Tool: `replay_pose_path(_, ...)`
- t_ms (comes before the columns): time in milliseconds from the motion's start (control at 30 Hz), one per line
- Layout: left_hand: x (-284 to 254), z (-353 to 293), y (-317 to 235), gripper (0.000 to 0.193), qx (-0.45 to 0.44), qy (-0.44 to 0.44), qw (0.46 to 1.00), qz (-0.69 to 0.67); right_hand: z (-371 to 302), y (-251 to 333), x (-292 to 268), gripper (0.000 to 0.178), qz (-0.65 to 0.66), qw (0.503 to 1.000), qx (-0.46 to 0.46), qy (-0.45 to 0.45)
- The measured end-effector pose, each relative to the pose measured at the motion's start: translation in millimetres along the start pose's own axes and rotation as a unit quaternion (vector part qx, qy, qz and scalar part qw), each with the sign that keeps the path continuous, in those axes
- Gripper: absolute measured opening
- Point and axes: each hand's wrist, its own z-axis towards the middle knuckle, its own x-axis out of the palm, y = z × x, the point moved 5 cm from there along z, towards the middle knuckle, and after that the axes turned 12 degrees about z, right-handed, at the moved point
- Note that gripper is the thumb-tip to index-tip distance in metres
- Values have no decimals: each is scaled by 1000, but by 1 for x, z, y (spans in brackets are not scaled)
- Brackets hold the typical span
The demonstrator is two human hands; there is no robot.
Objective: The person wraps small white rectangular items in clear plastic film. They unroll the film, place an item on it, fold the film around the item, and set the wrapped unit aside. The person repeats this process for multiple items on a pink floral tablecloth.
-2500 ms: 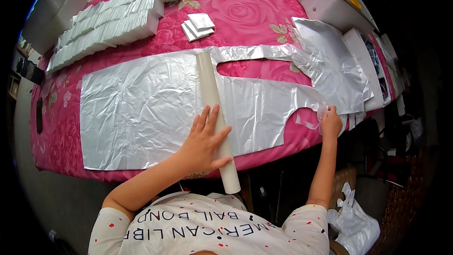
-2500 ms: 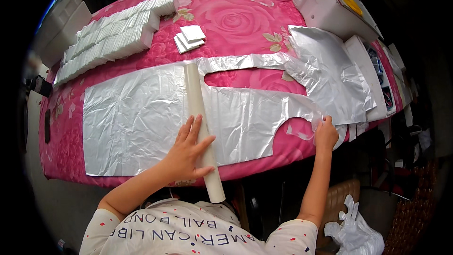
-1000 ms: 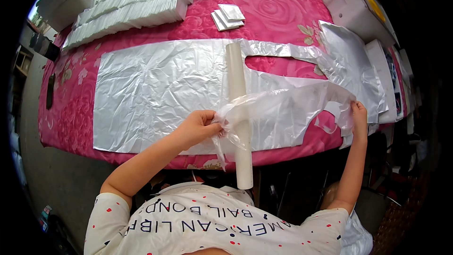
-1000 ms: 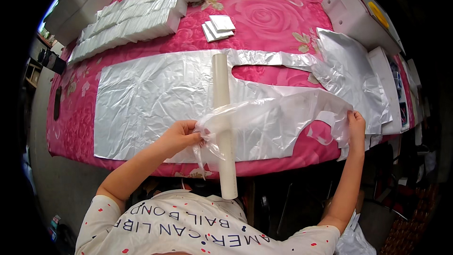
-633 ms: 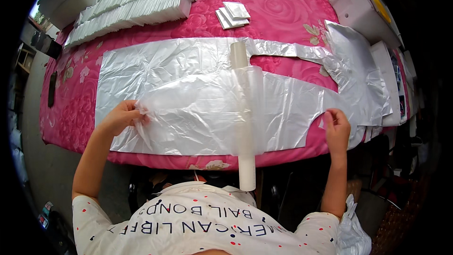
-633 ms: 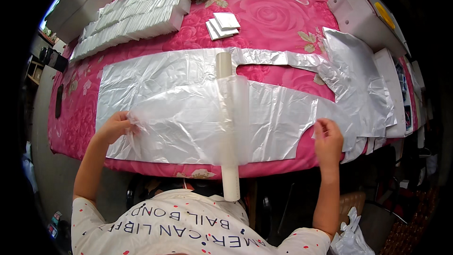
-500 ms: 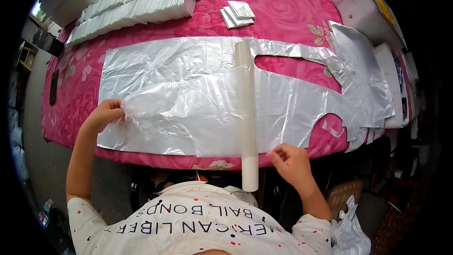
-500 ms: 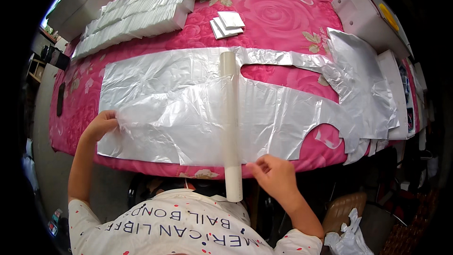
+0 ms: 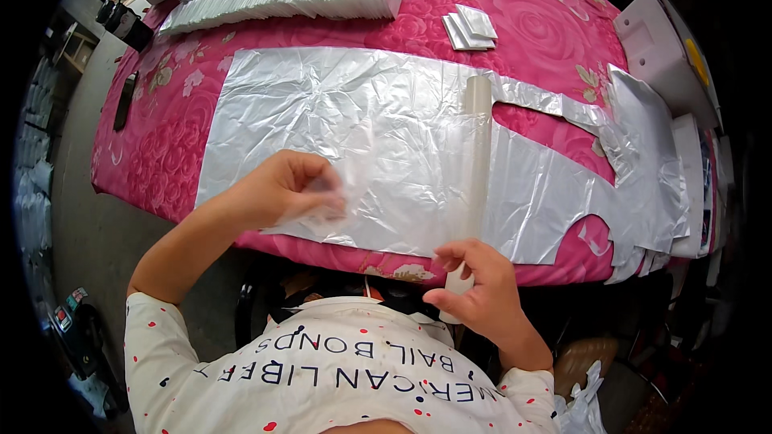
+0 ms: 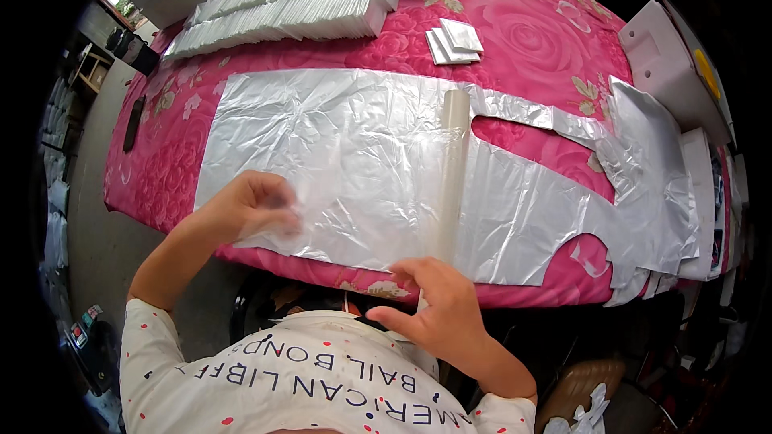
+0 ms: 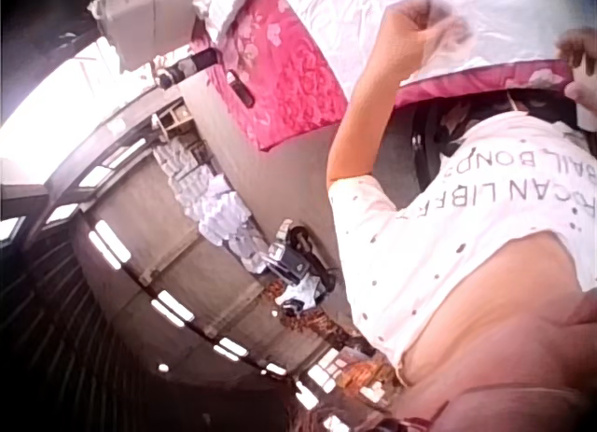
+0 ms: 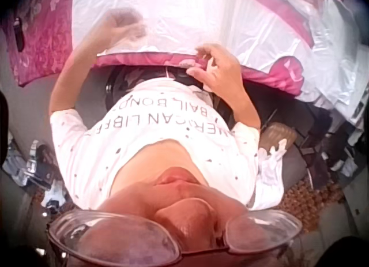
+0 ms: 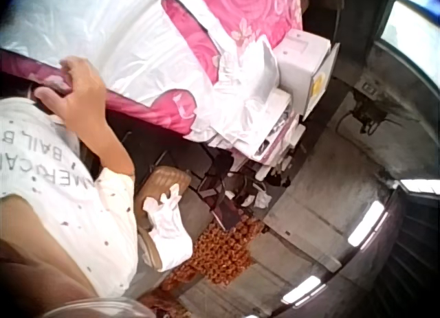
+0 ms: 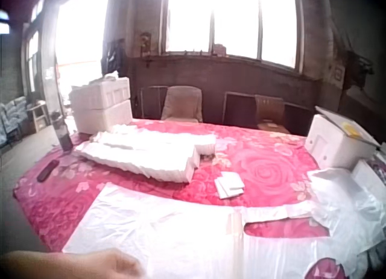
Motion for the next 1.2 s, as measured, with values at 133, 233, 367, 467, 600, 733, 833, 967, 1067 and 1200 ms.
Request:
replay_pose_path(133, 51, 12, -36, 11, 67, -3, 979, 192, 32, 25, 27, 40, 21, 1000, -6, 18)
replay_pose_path(233, 51, 13, -36, 17, 83, -30, 969, 231, 38, 19, 27, 21, 35, 997, 68, 16)
replay_pose_path(367, 38, 12, -19, 15, 51, -32, 974, 217, 35, -12, 9, 20, 157, 985, 64, -9)
replay_pose_path(467, 27, 11, -4, 13, 6, -37, 986, 161, 30, -30, -11, 22, 207, 972, 109, -36)
replay_pose_path(600, 46, 17, -10, 14, 40, -6, 984, 172, 34, -26, 16, 30, 309, 949, 61, 12)
replay_pose_path(733, 54, 23, -18, 17, 79, 8, 983, 165, 45, -23, 29, 30, 324, 941, 90, 46)
replay_pose_path(833, 39, 22, -8, 14, 32, 2, 992, 120, 41, -46, 10, 15, 384, 914, 133, -13)
replay_pose_path(967, -8, 12, 23, 11, -37, -32, 999, 10, 31, -80, -44, 7, 372, 917, 115, -93)
replay_pose_path(1067, -57, 5, 46, 11, -89, -112, 989, 38, 12, -116, -117, 7, 328, 920, 113, -183)
replay_pose_path(1200, -105, 4, 80, 11, -120, -159, 969, 146, -39, -185, -243, 8, 203, 916, 142, -314)
